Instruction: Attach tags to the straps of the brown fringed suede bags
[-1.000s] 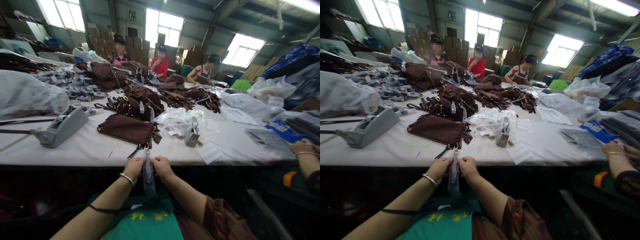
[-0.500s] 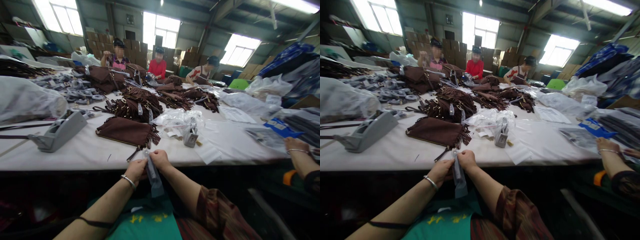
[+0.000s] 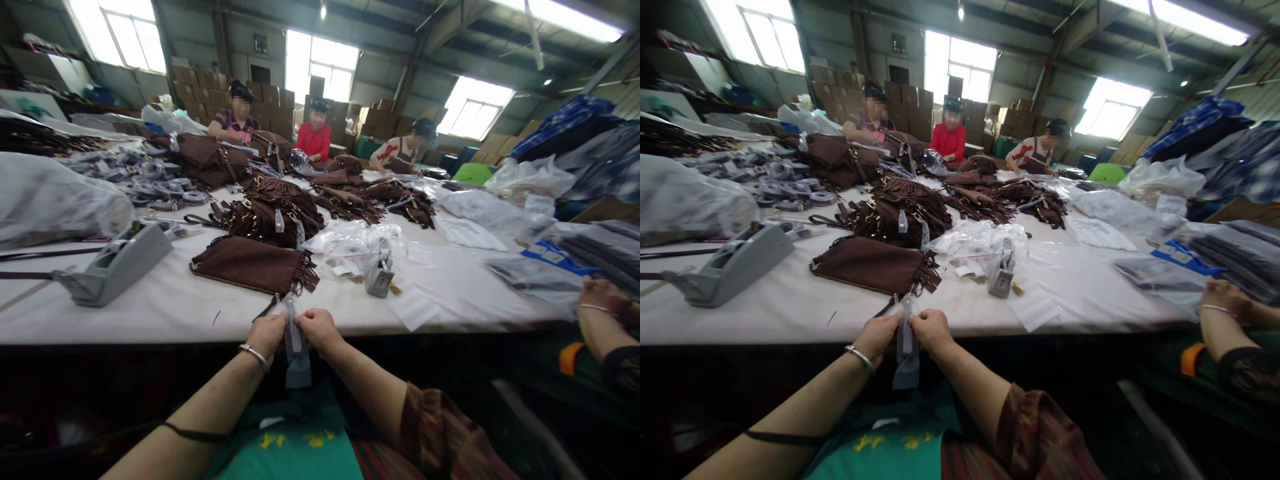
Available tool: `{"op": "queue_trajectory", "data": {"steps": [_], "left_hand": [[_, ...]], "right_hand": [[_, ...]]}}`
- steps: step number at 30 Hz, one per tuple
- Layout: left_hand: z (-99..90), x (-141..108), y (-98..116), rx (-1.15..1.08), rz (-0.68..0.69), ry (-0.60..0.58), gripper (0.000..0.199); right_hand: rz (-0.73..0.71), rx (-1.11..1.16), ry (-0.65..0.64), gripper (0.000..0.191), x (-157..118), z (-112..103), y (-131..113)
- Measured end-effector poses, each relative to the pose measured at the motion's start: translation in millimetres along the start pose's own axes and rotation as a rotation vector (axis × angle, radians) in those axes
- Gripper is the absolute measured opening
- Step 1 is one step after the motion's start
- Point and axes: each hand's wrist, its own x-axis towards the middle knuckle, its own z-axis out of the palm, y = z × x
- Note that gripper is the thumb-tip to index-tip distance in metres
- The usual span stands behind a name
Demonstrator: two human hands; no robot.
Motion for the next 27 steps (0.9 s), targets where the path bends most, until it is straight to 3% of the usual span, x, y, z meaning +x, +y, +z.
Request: {"op": "queue_trajectory", "data": {"steps": [7, 13, 15, 18, 20, 23, 27], "left_hand": [[2.2, -3, -8, 0.005, -0.111, -0.091, 0.03], [-1.3, 7, -16, -0.012, 0.022, -0.065, 0.032], [-8.5, 3, -20, -0.02, 0.045, -0.093, 0.032], [-24.3, -12, -29, -0.022, 0.039, -0.153, 0.035], [-37.0, -24, -35, -0.01, 0.014, -0.156, 0.038], [-56.2, -39, -43, 0.006, -0.022, -0.152, 0.04], [-74.9, -50, -53, 0.073, -0.012, -0.156, 0.039]], "right_hand": [[-0.134, -0.253, 0.078, 0.027, 29, 1, -3], [-0.311, -0.413, 0.044, 0.032, 15, -7, 0], [-0.312, -0.336, 0.028, 0.03, 10, -11, 6], [-0.153, -0.108, -0.062, 0.022, 8, -12, 13], [-0.078, 0.021, -0.128, 0.032, 10, -9, 14], [-0.083, 0.107, -0.199, 0.042, 12, -1, 6], [-0.106, 0.076, -0.269, 0.041, 10, 14, -12]]}}
